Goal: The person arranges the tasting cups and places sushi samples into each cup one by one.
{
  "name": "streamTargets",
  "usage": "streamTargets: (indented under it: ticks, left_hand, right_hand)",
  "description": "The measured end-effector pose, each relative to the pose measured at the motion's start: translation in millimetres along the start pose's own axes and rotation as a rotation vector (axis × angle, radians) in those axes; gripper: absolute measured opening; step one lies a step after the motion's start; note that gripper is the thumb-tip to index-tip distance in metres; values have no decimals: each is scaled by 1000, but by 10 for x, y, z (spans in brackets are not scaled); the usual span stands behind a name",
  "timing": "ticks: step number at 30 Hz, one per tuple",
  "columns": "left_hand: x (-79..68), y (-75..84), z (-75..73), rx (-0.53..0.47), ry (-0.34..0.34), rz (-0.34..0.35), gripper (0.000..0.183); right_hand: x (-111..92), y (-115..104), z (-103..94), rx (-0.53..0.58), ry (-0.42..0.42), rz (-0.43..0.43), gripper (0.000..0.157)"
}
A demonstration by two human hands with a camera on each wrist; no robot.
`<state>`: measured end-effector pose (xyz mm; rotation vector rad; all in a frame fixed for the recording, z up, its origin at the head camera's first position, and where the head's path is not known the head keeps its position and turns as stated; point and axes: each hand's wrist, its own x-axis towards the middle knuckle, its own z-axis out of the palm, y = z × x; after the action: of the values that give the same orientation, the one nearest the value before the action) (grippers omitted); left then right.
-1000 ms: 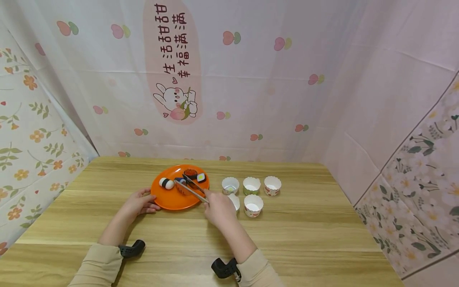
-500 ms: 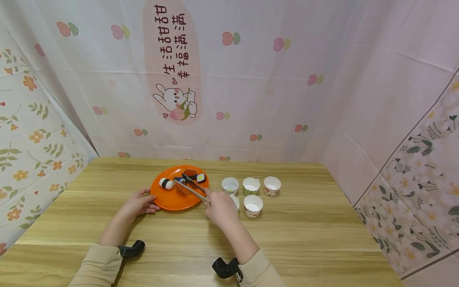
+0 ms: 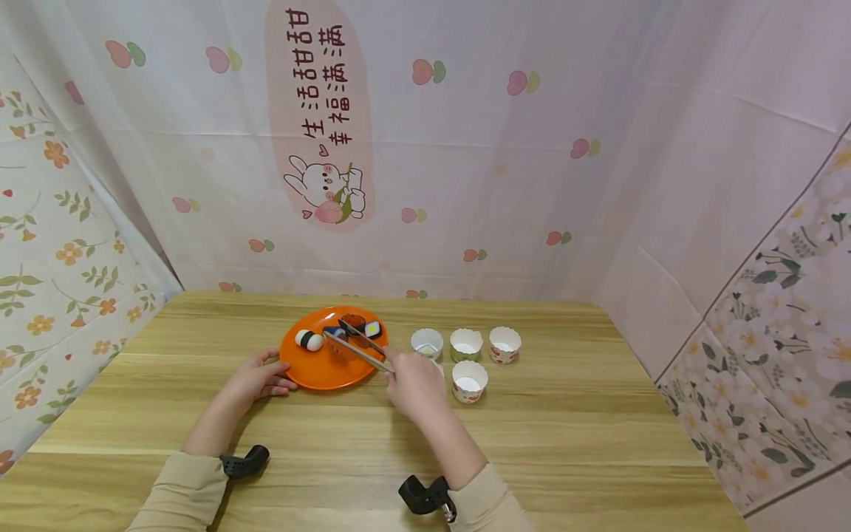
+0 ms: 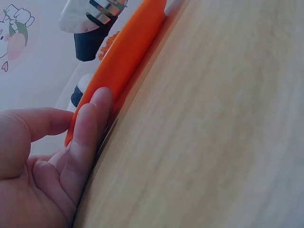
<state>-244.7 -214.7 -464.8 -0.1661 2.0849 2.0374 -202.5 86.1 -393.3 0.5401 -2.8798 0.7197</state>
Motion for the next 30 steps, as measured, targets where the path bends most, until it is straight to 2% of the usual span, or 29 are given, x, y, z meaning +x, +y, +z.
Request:
streamTargets:
  ticks: [24, 30]
  left_hand:
    - [-2, -12, -11, 1, -3, 9, 55]
    - [-6, -14, -8, -1, -2, 13, 54]
  right_hand:
    - [-105, 85, -197, 0, 60, -18, 47]
    - [-153, 152, -252, -44, 84, -49, 47]
